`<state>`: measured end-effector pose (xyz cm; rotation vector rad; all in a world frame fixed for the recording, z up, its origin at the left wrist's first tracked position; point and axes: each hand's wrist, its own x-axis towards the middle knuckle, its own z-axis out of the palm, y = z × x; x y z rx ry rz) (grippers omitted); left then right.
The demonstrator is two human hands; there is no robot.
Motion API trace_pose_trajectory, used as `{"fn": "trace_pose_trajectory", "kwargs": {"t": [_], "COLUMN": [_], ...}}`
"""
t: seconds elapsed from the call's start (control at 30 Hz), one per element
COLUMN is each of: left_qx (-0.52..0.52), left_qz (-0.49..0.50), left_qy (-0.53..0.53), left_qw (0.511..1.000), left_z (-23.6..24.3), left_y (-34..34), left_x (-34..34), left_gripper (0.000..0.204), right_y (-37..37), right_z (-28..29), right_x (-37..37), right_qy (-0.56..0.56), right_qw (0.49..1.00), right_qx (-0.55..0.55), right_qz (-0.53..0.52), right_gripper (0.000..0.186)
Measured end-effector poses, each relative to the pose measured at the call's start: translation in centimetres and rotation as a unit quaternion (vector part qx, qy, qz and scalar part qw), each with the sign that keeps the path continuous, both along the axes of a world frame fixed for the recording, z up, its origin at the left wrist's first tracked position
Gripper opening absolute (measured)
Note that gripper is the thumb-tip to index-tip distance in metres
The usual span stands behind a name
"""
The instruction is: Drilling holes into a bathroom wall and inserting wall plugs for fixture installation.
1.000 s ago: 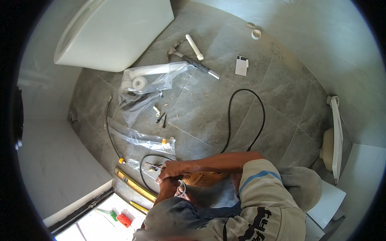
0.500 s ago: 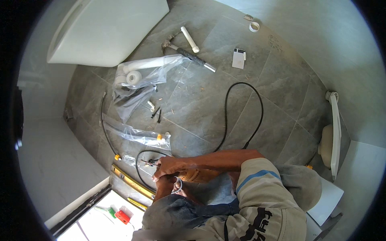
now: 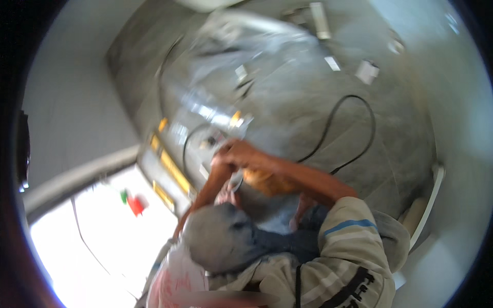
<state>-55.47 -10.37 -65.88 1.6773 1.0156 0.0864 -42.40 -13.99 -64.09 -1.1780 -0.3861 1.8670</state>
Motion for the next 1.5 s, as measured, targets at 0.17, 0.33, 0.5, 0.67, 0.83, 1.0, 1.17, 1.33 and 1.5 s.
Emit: {"fn": "trace_pose_trajectory", "kwargs": {"t": [0.17, 0.33, 0.5, 0.67, 0.83, 1.0, 1.17, 1.33, 1.5], "left_qx": [-0.228, -0.342, -0.200, -0.096, 0.133, 0.232, 0.270, 0.238, 0.200], "left_qz": [0.237, 0.270, 0.229, 0.111, 0.181, 0.256, 0.140, 0.489, 0.631], "left_qy": [-0.064, -0.140, -0.077, 0.056, 0.304, 0.322, 0.267, 0.160, 0.241], "left_qw": [0.942, 0.889, 0.950, 0.988, 0.926, 0.881, 0.915, 0.824, 0.710], "left_z": [2.3, 1.1, 1.7, 5.0, 8.7, 7.3, 2.8, 6.2, 10.5], "left_y": [0.2, -1.2, -0.7, 0.5, -0.4, 0.4, -1.3, 0.9, 6.6], "left_x": [-0.3, -3.6, -8.0, -17.6, -27.6, -22.4, -21.4, -28.9, -45.5], "left_gripper": [0.031, 0.033, 0.041, 0.042, 0.030, 0.049, 0.031, 0.032, 0.056], "right_y": [-3.3, -5.4, -6.1, -5.9, -4.1, -2.8, -3.2, -3.3, -3.1], "right_z": [2.4, 1.9, 3.3, 2.5, 2.0, 0.5, 0.8, -0.3, -2.6], "right_x": [0.4, -0.9, -1.8, -1.0, 2.4, 5.4, 4.5, 5.5, 5.5], "right_qy": [-0.304, -0.419, -0.426, -0.435, -0.419, -0.448, -0.504, -0.532, -0.627], "right_qw": [0.942, 0.890, 0.883, 0.891, 0.905, 0.891, 0.863, 0.846, 0.778], "right_qx": [0.141, 0.119, 0.061, 0.086, 0.061, 0.071, 0.041, 0.024, 0.022], "right_qz": [-0.015, 0.136, 0.188, 0.102, 0.035, 0.021, -0.006, 0.013, -0.031], "right_gripper": [0.071, 0.059, 0.057, 0.046, 0.041, 0.041, 0.051, 0.056, 0.057]}}
